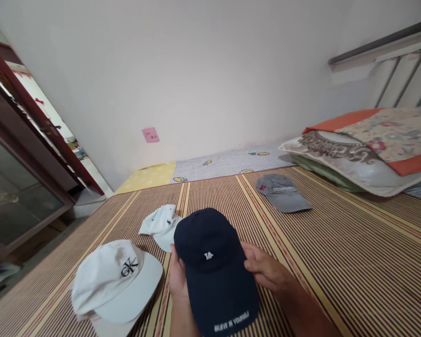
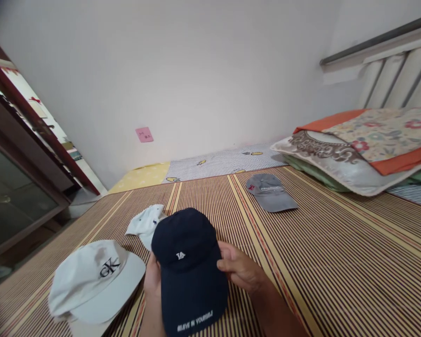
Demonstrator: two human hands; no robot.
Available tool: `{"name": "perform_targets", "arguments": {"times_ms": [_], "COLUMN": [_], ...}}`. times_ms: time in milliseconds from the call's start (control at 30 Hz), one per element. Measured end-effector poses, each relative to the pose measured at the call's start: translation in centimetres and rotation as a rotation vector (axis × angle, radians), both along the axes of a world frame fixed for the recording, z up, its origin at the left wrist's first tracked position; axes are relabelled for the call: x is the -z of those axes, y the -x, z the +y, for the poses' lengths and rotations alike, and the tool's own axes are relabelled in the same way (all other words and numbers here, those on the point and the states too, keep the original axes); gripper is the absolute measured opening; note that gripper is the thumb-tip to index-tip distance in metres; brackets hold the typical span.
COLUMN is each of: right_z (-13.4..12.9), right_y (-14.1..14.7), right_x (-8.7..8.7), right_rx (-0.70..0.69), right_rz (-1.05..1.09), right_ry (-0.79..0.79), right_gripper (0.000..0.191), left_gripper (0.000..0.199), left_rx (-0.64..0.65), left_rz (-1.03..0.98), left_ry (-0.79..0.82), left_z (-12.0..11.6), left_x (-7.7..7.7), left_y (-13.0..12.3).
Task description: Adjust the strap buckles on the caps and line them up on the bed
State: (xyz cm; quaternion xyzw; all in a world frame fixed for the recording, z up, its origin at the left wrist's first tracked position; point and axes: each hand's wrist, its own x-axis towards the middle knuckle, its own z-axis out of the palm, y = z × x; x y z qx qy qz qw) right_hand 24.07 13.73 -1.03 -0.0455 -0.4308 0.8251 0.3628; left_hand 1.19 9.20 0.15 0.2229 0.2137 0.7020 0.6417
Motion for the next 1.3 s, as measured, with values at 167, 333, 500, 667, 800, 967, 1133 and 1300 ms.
{"name": "perform_targets", "arguments": {"times_ms": [167, 333, 500, 667, 800, 967, 1133, 1300], "right_z": [0.7, 1.2, 1.8, 2.0, 1.8, 1.9, 1.9, 1.5], "right_y": [-0.6, -1.0, -0.2, 0.1, -0.3, -0.5, -0.3, 0.2], "right_x": [-0.1, 0.6, 1.1, -0.3, -1.3, -1.6, -1.2, -1.0], "right_rx": [0.113, 0.171, 0.334, 0.447, 0.428, 0.438, 0.431, 0.329], "right_rz": [0.005, 0.008, 0.126, 0.186, 0.162, 0.14, 0.097, 0.053], "right_ry": [0.051, 0.079, 0.301, 0.409, 0.378, 0.315, 0.263, 0.258], "right_gripper": [0.061, 0.064, 0.044, 0.043, 0.048, 0.055, 0.062, 0.064], "left_gripper": [0.059, 0.057, 0.054, 0.057, 0.062, 0.07, 0.056, 0.053], "left_rx": [0.309, 0.406, 0.465, 0.528, 0.544, 0.574, 0.455, 0.369], "left_rz": [-0.133, -0.083, -0.1, -0.149, -0.139, -0.107, -0.1, -0.087], "left_ry": [-0.206, -0.044, -0.087, -0.101, -0.071, -0.082, -0.055, 0.026], "left_z": [0.4, 0.3, 0.4, 0.8, 1.0, 1.1, 1.1, 0.8], "left_x": [-0.2, -0.8, -0.4, 0.0, 0.4, 0.5, 0.5, 0.3], "left_y": [-1.6, -3.0, -2.8, -3.5, -4.3, -4.5, -4.3, -4.7]}}
